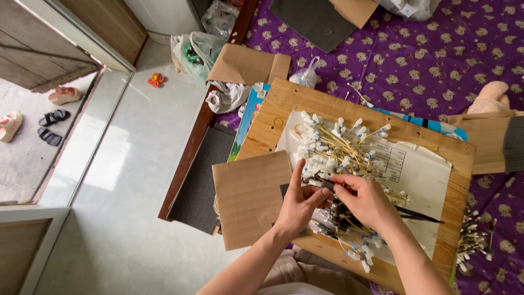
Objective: Assembling small wire components by manually attaching connectors to individual wires
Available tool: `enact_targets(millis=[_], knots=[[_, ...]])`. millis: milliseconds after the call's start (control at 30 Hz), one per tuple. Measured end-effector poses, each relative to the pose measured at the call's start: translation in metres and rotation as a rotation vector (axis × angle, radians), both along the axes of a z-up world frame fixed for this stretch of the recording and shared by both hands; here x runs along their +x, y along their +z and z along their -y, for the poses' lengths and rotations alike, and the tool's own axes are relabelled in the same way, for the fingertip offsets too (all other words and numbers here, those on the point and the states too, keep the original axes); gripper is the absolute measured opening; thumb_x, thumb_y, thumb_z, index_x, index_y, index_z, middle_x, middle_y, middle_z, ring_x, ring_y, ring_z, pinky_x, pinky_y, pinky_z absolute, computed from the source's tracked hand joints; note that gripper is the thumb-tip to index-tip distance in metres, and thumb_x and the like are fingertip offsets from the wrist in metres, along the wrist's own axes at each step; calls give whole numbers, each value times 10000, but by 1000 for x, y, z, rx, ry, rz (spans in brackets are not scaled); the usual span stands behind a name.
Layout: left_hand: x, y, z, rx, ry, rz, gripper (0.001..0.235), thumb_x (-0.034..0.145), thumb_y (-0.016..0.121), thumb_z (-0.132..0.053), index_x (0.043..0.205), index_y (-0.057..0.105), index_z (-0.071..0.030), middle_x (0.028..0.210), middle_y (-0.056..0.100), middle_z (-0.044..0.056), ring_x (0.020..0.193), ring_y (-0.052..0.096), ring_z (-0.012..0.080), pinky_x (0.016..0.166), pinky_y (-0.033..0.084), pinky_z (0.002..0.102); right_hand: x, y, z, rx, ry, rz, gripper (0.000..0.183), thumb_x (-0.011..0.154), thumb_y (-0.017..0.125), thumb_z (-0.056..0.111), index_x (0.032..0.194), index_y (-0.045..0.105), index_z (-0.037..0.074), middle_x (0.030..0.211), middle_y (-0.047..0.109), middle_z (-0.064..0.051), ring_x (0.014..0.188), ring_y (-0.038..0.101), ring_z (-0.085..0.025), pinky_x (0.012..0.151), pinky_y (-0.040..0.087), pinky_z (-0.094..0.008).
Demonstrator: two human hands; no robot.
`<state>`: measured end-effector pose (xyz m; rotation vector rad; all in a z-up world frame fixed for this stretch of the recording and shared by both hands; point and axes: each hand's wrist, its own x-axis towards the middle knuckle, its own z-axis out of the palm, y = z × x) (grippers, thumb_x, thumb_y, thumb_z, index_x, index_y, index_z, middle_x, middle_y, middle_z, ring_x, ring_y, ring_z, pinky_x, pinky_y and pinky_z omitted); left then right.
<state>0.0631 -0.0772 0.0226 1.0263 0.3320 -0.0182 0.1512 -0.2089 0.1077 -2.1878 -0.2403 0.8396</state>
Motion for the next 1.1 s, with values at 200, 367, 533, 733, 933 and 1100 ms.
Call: enact_targets(millis=[200,367,533,733,933,1100], knots=[[7,12,2,46,36,-88,914,919,691,-167,1561,44,-89,847,693,191,688,687,227,665,563,282,-1,2,1,15,11,10,327,924,574,144,1204,693,23,1077,743,-208,980,732,-305,864,554,-395],[12,19,6,112,47,-173,925,888,733,-259,1548,111,-73,827,700,205,649,688,233,615,546,281,-3,3,4,7,18,13,337,904,578,129,1205,699,37,1032,764,-189,922,737,-262,808,566,-381],[9,29,-8,282,8,-276,1029,790,801,-424,1537,169,-103,842,731,185,628,716,223,578,567,286,-7,-4,9,-45,32,48,356,888,606,107,1233,690,77,944,776,-180,810,718,-218,738,571,-345],[-2,30,-27,340,117,-66,254,915,714,-306,965,668,-61,586,649,108,409,546,155,401,389,215,-5,-3,2,74,-60,446,82,823,700,156,763,756,149,500,651,1,432,522,-105,472,465,-253],[3,62,-42,-375,-262,-214,513,1002,356,-554,1156,509,-89,986,712,221,684,701,271,523,512,271,-12,34,8,189,82,283,84,811,679,148,778,753,129,627,719,31,511,566,-84,467,450,-228],[2,94,-51,-280,-408,-210,631,966,411,-530,1267,617,-15,1045,707,199,768,711,257,636,585,319,-24,39,11,99,81,360,67,781,691,148,765,756,141,614,723,47,536,596,-72,514,477,-236]])
